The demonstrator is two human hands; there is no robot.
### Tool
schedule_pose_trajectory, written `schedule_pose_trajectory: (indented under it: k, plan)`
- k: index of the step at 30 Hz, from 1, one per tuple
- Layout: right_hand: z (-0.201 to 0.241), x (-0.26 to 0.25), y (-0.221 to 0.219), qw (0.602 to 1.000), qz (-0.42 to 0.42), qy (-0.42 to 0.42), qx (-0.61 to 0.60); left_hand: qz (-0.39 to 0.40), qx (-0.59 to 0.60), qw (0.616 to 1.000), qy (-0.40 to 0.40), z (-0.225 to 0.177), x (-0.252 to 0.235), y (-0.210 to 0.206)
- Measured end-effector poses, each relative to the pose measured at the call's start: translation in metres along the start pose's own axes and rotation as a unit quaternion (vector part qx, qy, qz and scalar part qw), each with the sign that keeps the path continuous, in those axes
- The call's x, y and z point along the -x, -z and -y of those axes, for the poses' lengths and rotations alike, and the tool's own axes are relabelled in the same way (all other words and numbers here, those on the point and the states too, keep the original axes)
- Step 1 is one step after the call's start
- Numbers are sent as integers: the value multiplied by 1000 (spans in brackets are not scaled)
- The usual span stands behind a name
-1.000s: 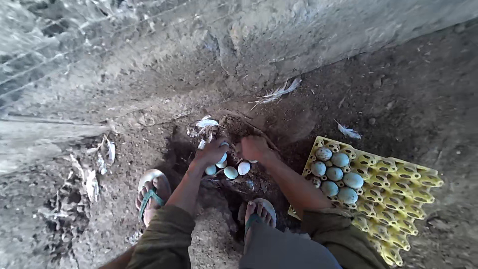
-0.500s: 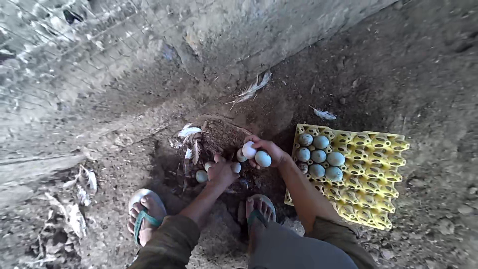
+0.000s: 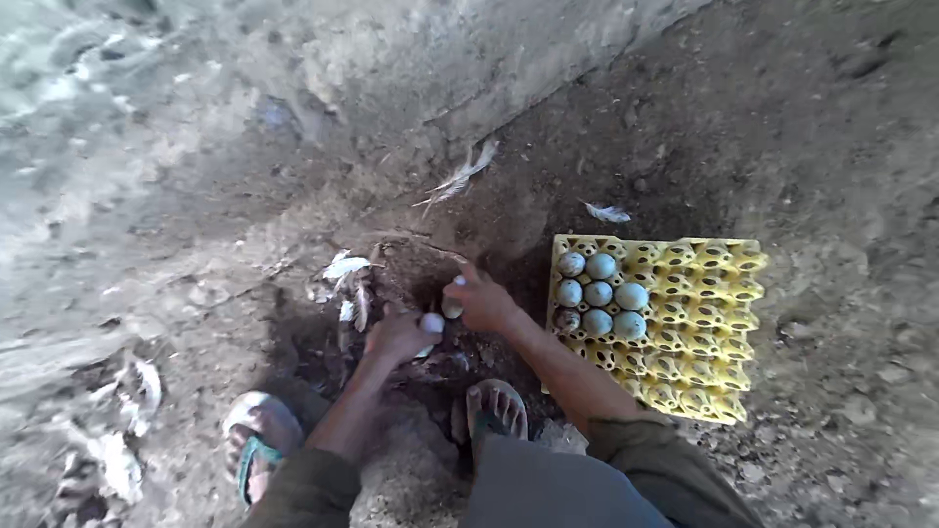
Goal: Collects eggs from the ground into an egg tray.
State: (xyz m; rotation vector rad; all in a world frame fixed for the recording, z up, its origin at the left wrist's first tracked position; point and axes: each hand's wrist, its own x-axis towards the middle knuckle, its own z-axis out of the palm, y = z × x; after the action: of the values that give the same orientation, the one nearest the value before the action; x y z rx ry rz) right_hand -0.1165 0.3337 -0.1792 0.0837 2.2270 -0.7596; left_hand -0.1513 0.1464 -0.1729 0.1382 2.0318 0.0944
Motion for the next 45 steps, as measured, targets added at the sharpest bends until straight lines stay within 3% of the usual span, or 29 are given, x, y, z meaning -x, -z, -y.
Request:
schedule_pose_trajectory:
  k: [5, 9, 13, 15, 19, 22, 24, 28, 35, 37, 40, 45]
  plan:
    - [25, 3, 0, 997, 0, -28, 65, 6, 193, 975, -107, 33, -8, 23]
    - [15, 6, 8, 999, -11, 2, 34, 19, 395, 901, -178, 52, -1, 27]
    - [-9, 66, 30, 985, -123, -20, -123, 65, 544, 784, -292, 55, -7, 32]
    - [-29, 115, 44, 956, -222, -50, -184, 86, 532, 767, -348, 43, -8, 40]
    - [-88, 191, 74, 887, -367, -210, -185, 74, 460, 811, -354, -2, 1, 53]
    - [-123, 205, 95, 863, -364, -328, -123, 78, 414, 822, -384, -34, 7, 54]
    - [-137, 202, 101, 866, -343, -350, -101, 93, 402, 825, -386, -54, 12, 53]
    - [-154, 196, 103, 885, -305, -330, -124, 115, 373, 831, -395, -89, 15, 54]
    - [-187, 193, 86, 874, -411, -224, -130, 75, 323, 842, -425, -138, 26, 52]
    - [-190, 197, 77, 839, -483, -207, -144, 63, 315, 845, -427, -153, 31, 45]
    - [-195, 187, 53, 748, -634, -141, -136, 53, 306, 838, -449, -179, 34, 30]
    - [-210, 179, 28, 681, -702, -107, -178, -15, 187, 860, -475, -232, 45, 6]
